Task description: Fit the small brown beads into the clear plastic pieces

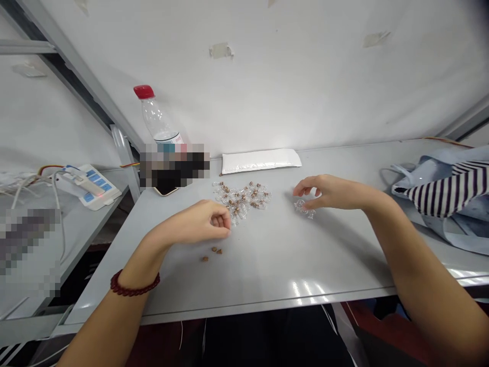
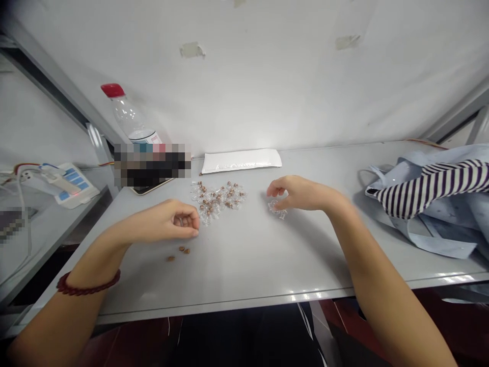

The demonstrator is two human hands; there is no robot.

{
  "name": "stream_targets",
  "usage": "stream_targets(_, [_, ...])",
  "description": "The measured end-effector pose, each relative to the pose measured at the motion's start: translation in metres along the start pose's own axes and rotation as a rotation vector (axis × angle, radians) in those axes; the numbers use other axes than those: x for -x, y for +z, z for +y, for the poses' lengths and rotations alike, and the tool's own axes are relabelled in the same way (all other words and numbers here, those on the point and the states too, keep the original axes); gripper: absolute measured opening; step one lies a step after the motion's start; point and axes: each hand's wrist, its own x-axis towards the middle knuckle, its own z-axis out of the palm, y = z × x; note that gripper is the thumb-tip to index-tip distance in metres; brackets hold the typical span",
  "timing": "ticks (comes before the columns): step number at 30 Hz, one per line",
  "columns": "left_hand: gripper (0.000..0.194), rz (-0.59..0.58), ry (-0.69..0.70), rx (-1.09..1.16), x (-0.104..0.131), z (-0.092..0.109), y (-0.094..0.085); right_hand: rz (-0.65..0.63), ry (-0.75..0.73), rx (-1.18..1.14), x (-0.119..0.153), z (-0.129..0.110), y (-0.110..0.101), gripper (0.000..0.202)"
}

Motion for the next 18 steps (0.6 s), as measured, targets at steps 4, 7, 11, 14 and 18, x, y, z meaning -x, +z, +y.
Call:
stream_targets(4, [0.011,0.127,0.066,0.063,-0.003,0.005,0.001,0.002,0.025,0.017,-0.007,-0.001,0.012,0.020])
stream_targets(7, [0.014,0.189,0.083,0.129,-0.005,0.007,0.004,0.045,0.001,0.035,-0.011,-0.004,0.020,0.018])
stream_targets(11, [0.014,0.240,0.056,0.222,-0.007,0.010,0.008,0.094,-0.070,0.056,-0.014,-0.007,0.024,0.022])
stream_targets(14, [0.012,0.274,0.064,0.293,-0.009,0.012,0.013,0.147,-0.102,-0.007,-0.014,-0.015,0.025,0.019])
stream_targets(18, [0.012,0.321,0.107,0.400,-0.014,0.012,0.022,0.230,-0.232,-0.273,-0.014,-0.040,0.038,0.014])
